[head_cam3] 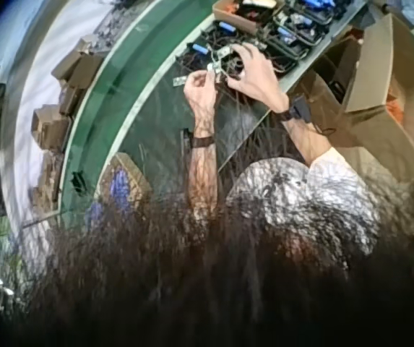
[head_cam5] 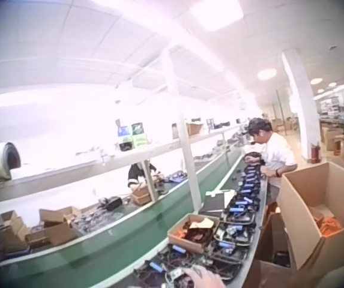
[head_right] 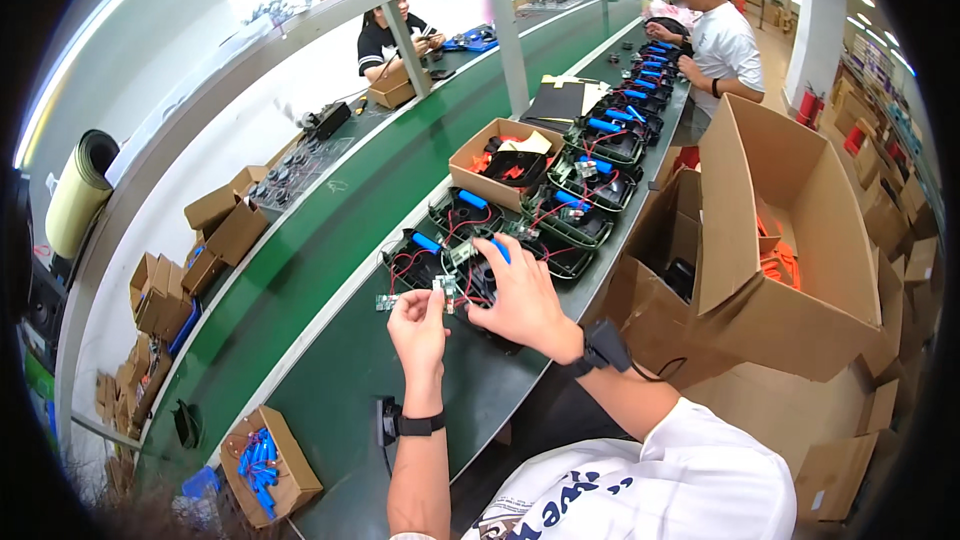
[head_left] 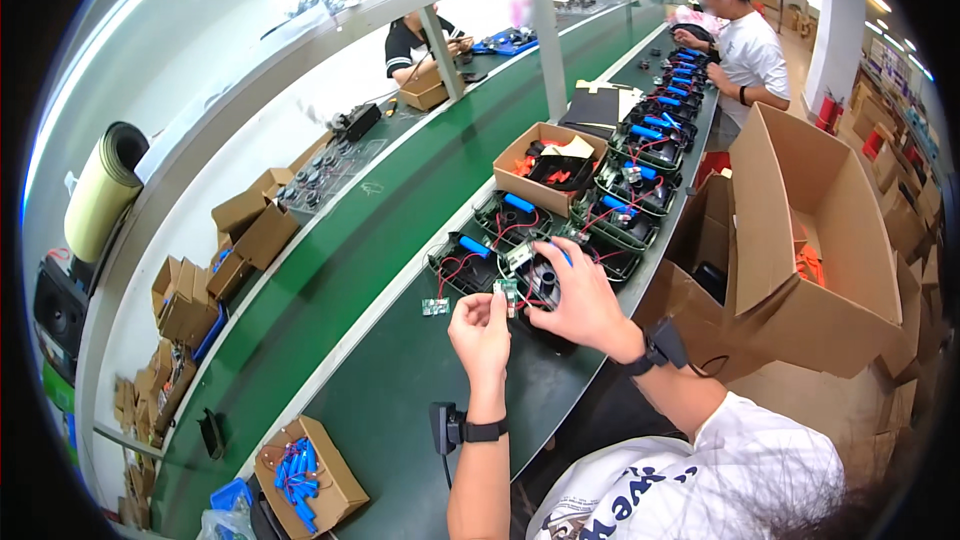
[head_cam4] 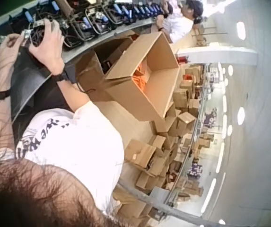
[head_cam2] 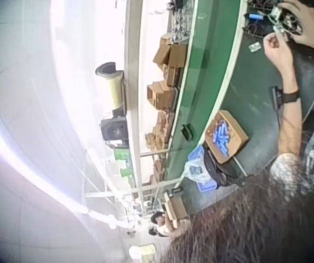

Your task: The person is assembling an electronic component, likely a battery pack or controller for a device, by connecting wires and boards inside a plastic housing on a factory production line.

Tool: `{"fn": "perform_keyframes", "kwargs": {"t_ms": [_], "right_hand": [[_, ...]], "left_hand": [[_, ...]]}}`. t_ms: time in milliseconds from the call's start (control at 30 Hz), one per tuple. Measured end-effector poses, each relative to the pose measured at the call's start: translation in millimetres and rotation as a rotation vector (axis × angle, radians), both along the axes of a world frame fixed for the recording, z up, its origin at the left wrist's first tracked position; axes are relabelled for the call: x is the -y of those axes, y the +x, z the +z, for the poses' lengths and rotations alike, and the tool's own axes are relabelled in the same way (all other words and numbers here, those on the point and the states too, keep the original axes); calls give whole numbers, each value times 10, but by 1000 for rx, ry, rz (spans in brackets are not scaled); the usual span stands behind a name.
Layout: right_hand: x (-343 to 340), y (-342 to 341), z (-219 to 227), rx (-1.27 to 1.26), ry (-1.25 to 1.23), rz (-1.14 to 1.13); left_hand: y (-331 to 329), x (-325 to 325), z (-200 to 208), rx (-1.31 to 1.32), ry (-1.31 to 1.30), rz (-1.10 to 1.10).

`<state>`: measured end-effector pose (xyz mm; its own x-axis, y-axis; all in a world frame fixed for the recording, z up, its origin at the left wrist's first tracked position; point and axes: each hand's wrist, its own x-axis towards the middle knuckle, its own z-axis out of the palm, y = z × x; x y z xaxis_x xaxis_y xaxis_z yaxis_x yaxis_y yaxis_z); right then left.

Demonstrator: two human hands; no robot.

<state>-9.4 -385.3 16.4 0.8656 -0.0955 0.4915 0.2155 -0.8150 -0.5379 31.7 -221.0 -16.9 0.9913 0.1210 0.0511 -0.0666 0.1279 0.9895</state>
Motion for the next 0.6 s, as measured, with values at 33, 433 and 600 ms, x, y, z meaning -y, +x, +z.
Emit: {"fn": "perform_keyframes", "kwargs": {"t_ms": [33, 433, 600], "right_hand": [[-35, 106, 54, -21, -11, 2], [-234, 1421, -260, 54, -83, 20], [-187, 1509, -324, -13, -107, 19]], "left_hand": [[63, -44, -28, -3, -3, 7], [820, -328, -312, -167, 180, 47], [777, -414, -311, -161, 225, 65]]}}
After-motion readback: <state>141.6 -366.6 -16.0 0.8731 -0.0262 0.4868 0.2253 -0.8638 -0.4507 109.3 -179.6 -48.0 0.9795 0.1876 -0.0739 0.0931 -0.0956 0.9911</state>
